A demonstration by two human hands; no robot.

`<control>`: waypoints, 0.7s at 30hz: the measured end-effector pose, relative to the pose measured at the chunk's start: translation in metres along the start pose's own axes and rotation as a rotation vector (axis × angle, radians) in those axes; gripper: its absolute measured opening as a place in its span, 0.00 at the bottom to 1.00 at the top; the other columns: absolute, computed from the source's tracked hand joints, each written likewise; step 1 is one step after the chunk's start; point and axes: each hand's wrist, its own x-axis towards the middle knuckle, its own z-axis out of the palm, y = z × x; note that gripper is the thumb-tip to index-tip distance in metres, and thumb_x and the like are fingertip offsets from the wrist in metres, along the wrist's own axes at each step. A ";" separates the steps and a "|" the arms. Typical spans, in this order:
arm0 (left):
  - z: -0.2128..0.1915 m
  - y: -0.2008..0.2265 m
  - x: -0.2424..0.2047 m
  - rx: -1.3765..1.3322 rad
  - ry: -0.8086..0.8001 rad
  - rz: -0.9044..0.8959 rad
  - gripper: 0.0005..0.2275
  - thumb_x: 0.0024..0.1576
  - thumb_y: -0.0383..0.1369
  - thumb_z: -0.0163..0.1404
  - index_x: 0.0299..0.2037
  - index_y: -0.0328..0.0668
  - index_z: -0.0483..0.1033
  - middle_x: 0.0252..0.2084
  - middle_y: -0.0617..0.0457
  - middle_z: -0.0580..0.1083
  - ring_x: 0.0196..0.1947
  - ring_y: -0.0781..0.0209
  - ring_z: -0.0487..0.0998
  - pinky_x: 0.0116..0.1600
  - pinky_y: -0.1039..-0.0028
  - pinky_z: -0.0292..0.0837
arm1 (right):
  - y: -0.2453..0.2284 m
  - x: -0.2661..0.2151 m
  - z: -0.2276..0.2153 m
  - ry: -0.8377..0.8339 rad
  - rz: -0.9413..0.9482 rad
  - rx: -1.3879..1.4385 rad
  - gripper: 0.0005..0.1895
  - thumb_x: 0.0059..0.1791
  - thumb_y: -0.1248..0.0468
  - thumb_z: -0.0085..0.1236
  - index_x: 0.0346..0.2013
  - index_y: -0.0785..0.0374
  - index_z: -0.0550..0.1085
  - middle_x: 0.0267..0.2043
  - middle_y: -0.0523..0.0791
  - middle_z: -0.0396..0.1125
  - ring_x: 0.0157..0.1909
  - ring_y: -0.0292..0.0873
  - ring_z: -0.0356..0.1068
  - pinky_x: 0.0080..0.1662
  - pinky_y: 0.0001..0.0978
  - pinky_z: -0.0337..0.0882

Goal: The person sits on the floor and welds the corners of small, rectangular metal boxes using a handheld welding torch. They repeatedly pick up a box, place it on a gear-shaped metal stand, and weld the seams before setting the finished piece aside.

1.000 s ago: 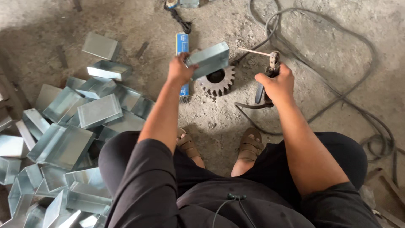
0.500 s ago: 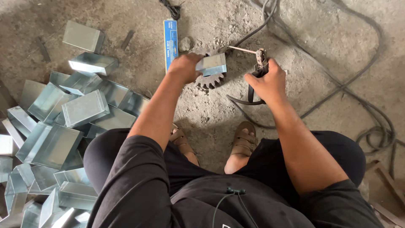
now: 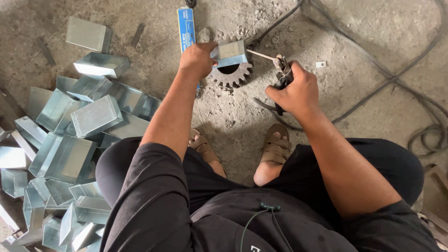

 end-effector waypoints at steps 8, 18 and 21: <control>-0.006 0.009 0.001 0.162 -0.016 -0.092 0.18 0.53 0.45 0.61 0.54 0.60 0.77 0.46 0.54 0.80 0.49 0.57 0.79 0.65 0.57 0.63 | -0.002 0.001 0.000 -0.027 -0.033 -0.104 0.19 0.38 0.56 0.68 0.32 0.63 0.68 0.24 0.47 0.67 0.26 0.52 0.71 0.33 0.44 0.71; 0.001 0.001 0.004 0.205 0.096 -0.048 0.24 0.45 0.50 0.66 0.50 0.57 0.79 0.48 0.56 0.78 0.59 0.58 0.70 0.69 0.51 0.52 | -0.002 -0.001 -0.001 -0.048 -0.046 -0.125 0.20 0.38 0.56 0.69 0.30 0.63 0.67 0.22 0.45 0.66 0.23 0.50 0.69 0.32 0.41 0.70; 0.003 -0.001 0.004 0.191 0.104 -0.045 0.24 0.45 0.50 0.66 0.50 0.56 0.80 0.48 0.56 0.78 0.60 0.58 0.70 0.69 0.51 0.52 | -0.002 -0.001 0.000 -0.039 -0.056 -0.130 0.19 0.38 0.56 0.69 0.31 0.63 0.68 0.23 0.45 0.67 0.24 0.49 0.69 0.33 0.40 0.71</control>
